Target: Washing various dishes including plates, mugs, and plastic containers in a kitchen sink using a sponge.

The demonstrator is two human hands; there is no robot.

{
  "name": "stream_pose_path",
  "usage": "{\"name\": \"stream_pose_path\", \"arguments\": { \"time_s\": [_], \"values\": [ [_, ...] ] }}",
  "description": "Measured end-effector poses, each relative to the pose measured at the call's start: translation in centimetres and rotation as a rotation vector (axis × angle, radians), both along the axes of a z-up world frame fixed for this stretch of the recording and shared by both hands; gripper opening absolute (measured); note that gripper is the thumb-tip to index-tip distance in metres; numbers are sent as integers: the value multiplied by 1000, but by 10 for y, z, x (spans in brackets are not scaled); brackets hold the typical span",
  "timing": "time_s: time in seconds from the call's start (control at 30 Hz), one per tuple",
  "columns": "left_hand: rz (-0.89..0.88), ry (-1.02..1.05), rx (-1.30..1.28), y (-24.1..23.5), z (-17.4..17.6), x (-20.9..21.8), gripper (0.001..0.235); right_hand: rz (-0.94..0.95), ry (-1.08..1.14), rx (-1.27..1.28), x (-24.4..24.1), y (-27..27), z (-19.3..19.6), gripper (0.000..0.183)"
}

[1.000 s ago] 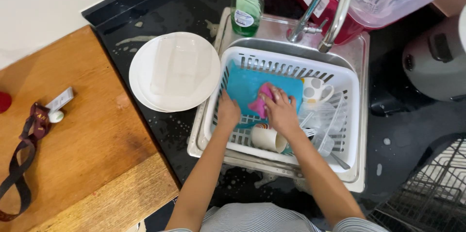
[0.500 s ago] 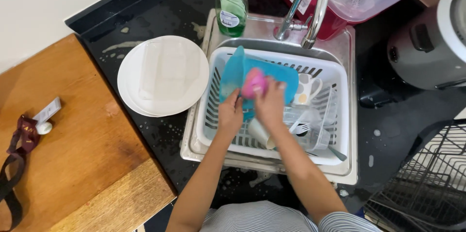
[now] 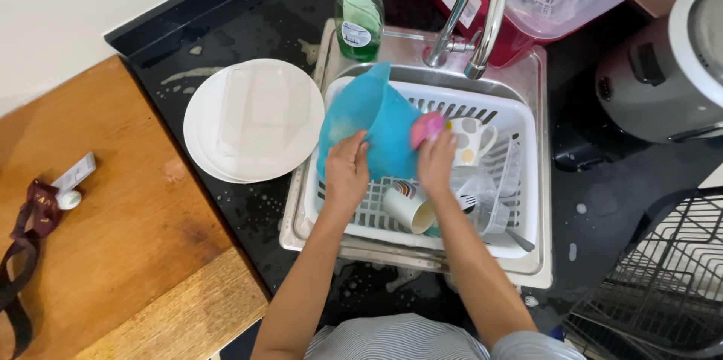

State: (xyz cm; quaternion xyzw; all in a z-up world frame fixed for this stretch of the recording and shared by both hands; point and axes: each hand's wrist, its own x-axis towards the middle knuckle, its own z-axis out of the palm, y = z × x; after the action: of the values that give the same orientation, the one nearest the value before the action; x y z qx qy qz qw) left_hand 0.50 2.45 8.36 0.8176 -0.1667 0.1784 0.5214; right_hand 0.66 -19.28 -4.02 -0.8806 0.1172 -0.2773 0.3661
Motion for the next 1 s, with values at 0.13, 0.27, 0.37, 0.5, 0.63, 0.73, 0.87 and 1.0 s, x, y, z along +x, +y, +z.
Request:
{"name": "stream_pose_path", "arguments": {
  "time_s": [0.13, 0.27, 0.37, 0.5, 0.63, 0.73, 0.87, 1.0],
  "values": [
    [-22, -57, 67, -11, -4, 0, 22, 112, -48, -112, -33, 37, 32, 33],
    [-66, -133, 156, -22, 0, -14, 30, 231, -139, 292, -43, 29, 54, 39],
    [-106, -221, 205, -31, 5, -31, 40, 113, -173, 660, -42, 1, 55, 38],
    [-49, -435, 311, -33, 28, -45, 42, 142, -345, 927, -49, -13, 100, 42],
    [-82, -447, 312, -24, 22, -45, 37, 113, -243, 600, -59, -16, 112, 40],
    [-200, -376, 156, -15, 14, -41, 34, 130, -208, 429, -62, -15, 105, 54],
    [55, -151, 42, -5, -20, -30, 45, 49, -11, 652, -69, -10, 98, 40],
    [49, 0, 110, 6, -41, -15, 34, 13, -9, 693, -64, -9, 95, 31]
  ]
}}
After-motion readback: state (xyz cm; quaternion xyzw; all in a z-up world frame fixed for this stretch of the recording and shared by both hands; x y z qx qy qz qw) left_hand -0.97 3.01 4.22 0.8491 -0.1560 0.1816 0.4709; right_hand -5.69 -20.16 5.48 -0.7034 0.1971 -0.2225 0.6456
